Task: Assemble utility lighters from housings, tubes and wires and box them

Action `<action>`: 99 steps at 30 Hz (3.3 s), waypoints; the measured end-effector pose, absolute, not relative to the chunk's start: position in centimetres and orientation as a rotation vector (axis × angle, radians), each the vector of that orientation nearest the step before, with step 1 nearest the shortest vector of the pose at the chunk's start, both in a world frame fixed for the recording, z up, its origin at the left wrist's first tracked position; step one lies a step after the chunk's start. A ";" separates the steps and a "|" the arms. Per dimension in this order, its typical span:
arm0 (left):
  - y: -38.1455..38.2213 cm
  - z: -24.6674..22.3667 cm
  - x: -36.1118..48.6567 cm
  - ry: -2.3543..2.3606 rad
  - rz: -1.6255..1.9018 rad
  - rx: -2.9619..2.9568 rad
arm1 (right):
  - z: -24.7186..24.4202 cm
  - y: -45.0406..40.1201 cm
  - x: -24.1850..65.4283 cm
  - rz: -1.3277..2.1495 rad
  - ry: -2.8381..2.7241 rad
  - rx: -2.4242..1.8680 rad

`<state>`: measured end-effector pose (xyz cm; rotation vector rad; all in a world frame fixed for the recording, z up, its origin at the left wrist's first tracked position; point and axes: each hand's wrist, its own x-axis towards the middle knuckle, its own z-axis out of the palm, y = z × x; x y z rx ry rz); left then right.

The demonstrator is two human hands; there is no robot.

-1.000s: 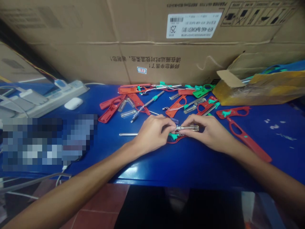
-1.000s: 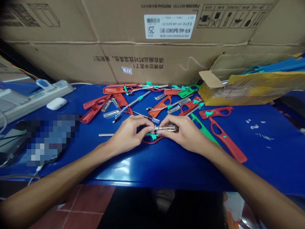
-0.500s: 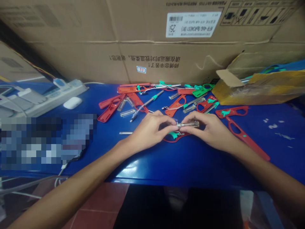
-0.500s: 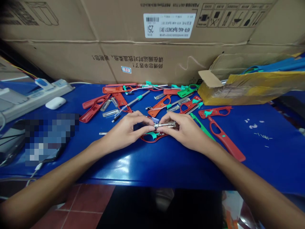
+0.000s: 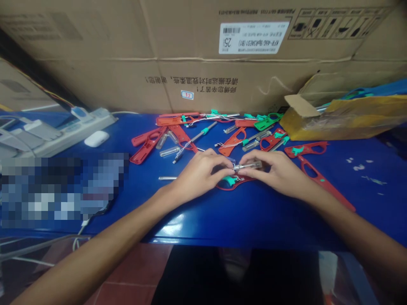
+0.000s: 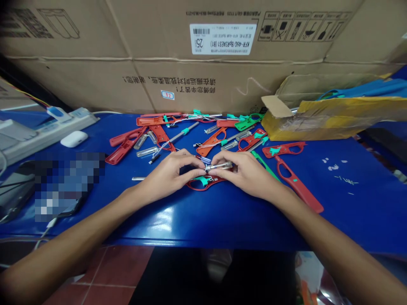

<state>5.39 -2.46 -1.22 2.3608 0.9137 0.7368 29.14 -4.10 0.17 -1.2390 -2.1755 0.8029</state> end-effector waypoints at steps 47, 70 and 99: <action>-0.2 0.8 -0.1 0.982 0.183 2.417 | 0.0 -4.0 29.5 0.664 -2.377 -1.207; -0.3 0.5 0.0 0.912 0.187 2.467 | 0.2 -3.7 29.8 0.627 -2.476 -1.079; -0.2 0.3 0.1 0.929 0.188 2.443 | 0.6 -4.3 30.1 0.316 -2.670 -1.083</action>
